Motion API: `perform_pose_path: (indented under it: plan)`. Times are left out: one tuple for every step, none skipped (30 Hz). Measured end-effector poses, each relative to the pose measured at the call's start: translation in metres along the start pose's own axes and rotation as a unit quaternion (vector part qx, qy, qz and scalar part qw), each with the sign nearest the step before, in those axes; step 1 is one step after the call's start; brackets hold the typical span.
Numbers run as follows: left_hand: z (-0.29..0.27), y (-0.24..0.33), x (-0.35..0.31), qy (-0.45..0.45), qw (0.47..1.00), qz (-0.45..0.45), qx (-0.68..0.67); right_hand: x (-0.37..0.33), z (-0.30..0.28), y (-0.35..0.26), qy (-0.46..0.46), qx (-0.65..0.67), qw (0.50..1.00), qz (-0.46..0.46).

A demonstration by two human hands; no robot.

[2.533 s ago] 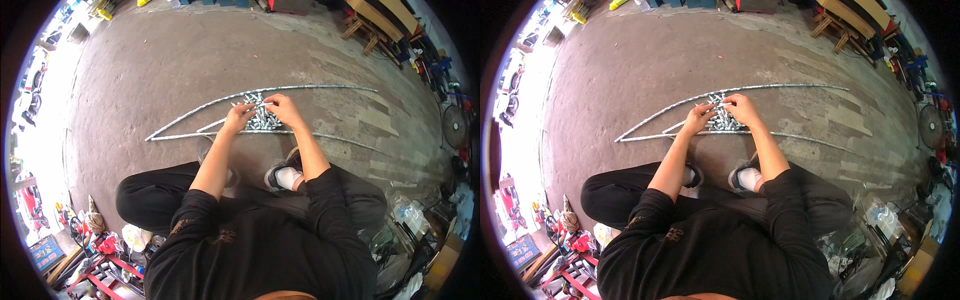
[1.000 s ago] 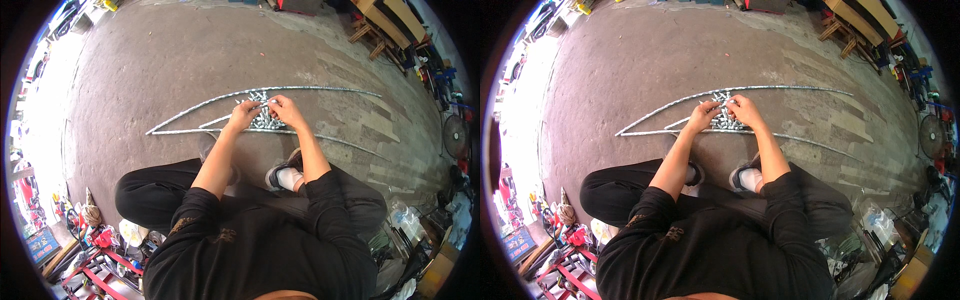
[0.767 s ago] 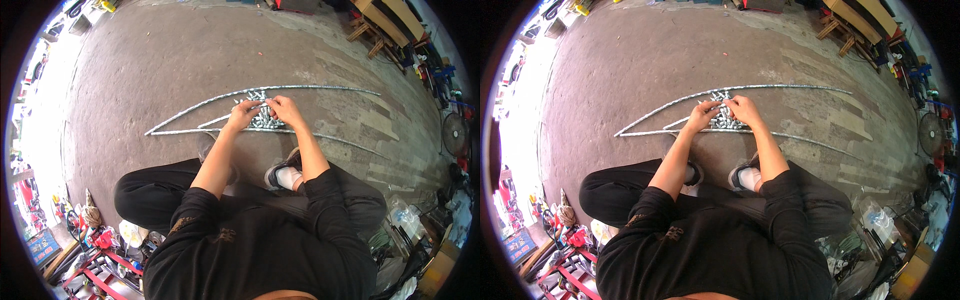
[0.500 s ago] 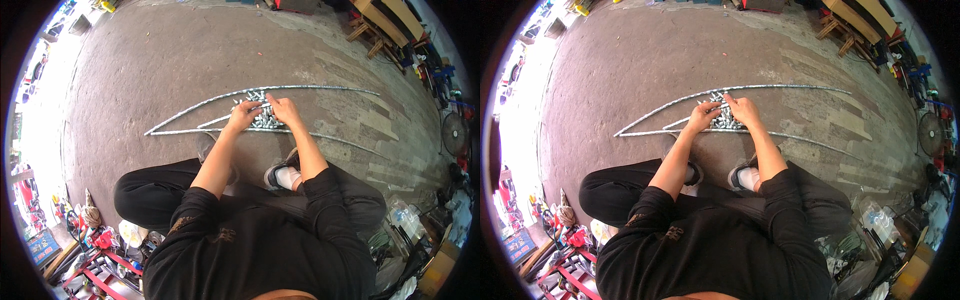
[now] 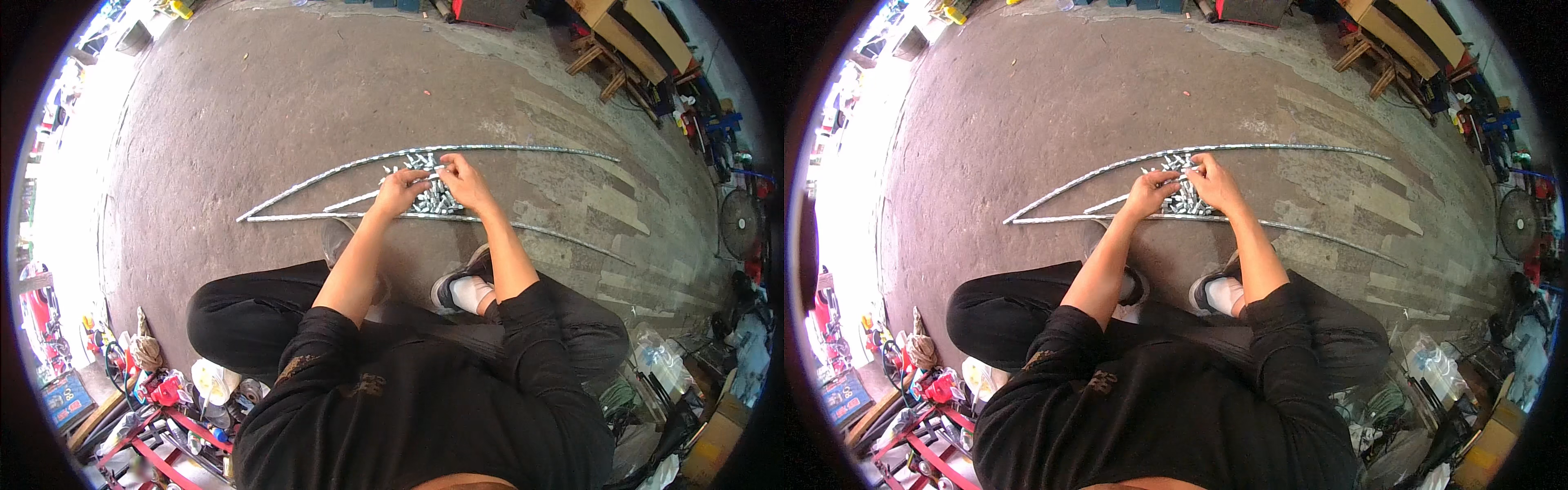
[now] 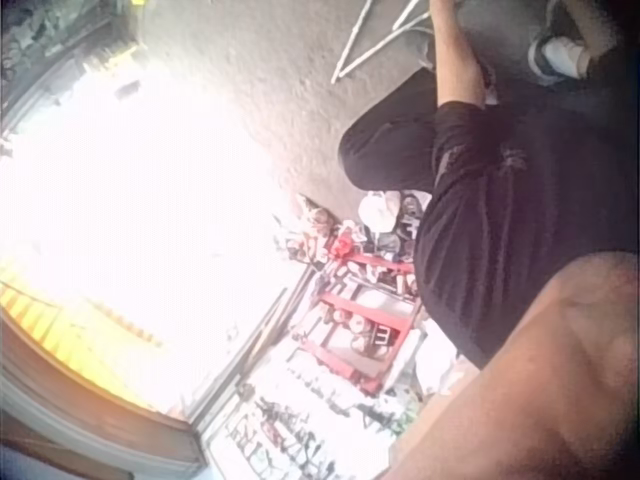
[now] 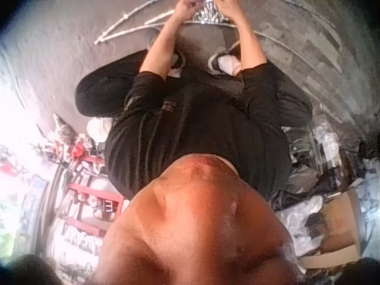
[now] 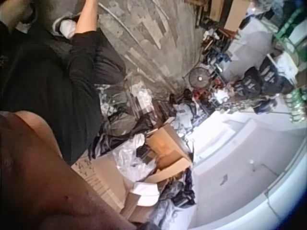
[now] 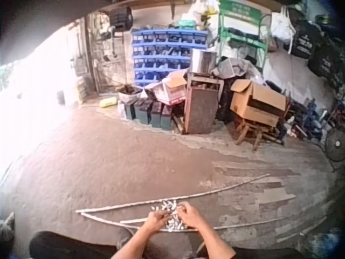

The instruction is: The person sits on the floor and repeatedly picks up small metal fasteners, inserting them into a long metal rod. The person handles the fasteners one by one, placing them along the rod's length.

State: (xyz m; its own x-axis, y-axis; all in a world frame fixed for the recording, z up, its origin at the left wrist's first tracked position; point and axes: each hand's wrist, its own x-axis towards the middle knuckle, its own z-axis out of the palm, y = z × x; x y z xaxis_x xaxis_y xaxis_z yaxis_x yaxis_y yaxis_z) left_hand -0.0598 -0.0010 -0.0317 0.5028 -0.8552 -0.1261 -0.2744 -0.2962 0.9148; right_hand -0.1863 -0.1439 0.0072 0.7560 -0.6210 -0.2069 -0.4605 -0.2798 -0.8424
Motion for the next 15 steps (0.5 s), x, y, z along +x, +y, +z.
perform_pose_path:
  plan:
    - [0.000,0.003,0.000,-0.002,1.000,-0.004,0.005,-0.002,-0.001,0.001,0.012,-0.005,0.999,-0.030]
    - [-0.001,0.005,0.000,-0.004,1.000,-0.009,0.010,-0.004,-0.001,0.003,0.024,-0.011,0.998,-0.061]
    - [-0.002,0.006,-0.001,-0.004,1.000,-0.014,0.014,-0.003,-0.005,-0.008,-0.024,-0.035,0.999,-0.007]
    - [0.003,0.007,0.000,-0.004,1.000,-0.005,-0.002,0.000,-0.001,0.001,0.024,-0.054,0.998,-0.028]
    - [0.006,0.007,0.000,-0.004,1.000,0.003,-0.018,0.004,-0.002,0.011,0.022,-0.069,0.997,-0.006]
    - [0.003,0.002,-0.002,0.004,1.000,0.004,-0.030,0.006,0.002,0.006,0.010,-0.079,0.997,0.011]
    - [0.002,-0.002,-0.003,0.004,1.000,0.004,-0.012,0.004,-0.003,-0.002,-0.058,-0.041,0.993,0.095]
    - [0.005,-0.005,-0.001,-0.002,1.000,0.010,-0.008,0.003,-0.005,0.000,-0.076,-0.027,0.993,0.081]
    - [0.006,-0.009,-0.001,-0.008,1.000,0.014,-0.003,0.001,-0.006,0.004,-0.095,-0.010,0.993,0.067]
    - [0.004,-0.020,-0.002,-0.009,1.000,0.014,0.007,0.000,-0.003,0.000,-0.119,0.008,0.992,0.048]
    - [0.003,-0.031,-0.003,-0.002,0.999,0.017,0.028,-0.002,-0.001,-0.005,-0.143,-0.049,0.988,0.045]
    - [0.004,-0.029,-0.001,-0.010,1.000,0.001,0.027,-0.002,0.002,0.005,-0.123,-0.044,0.991,0.027]
    - [0.006,-0.024,0.002,-0.019,0.999,-0.013,0.026,-0.001,0.007,0.018,-0.099,-0.042,0.994,0.011]
    - [0.006,-0.019,0.003,-0.027,0.999,-0.027,0.025,0.000,0.010,0.030,-0.076,-0.039,0.996,-0.006]
    - [0.000,-0.025,-0.001,-0.023,0.999,-0.024,0.012,-0.002,0.014,0.015,-0.121,0.045,0.986,0.105]
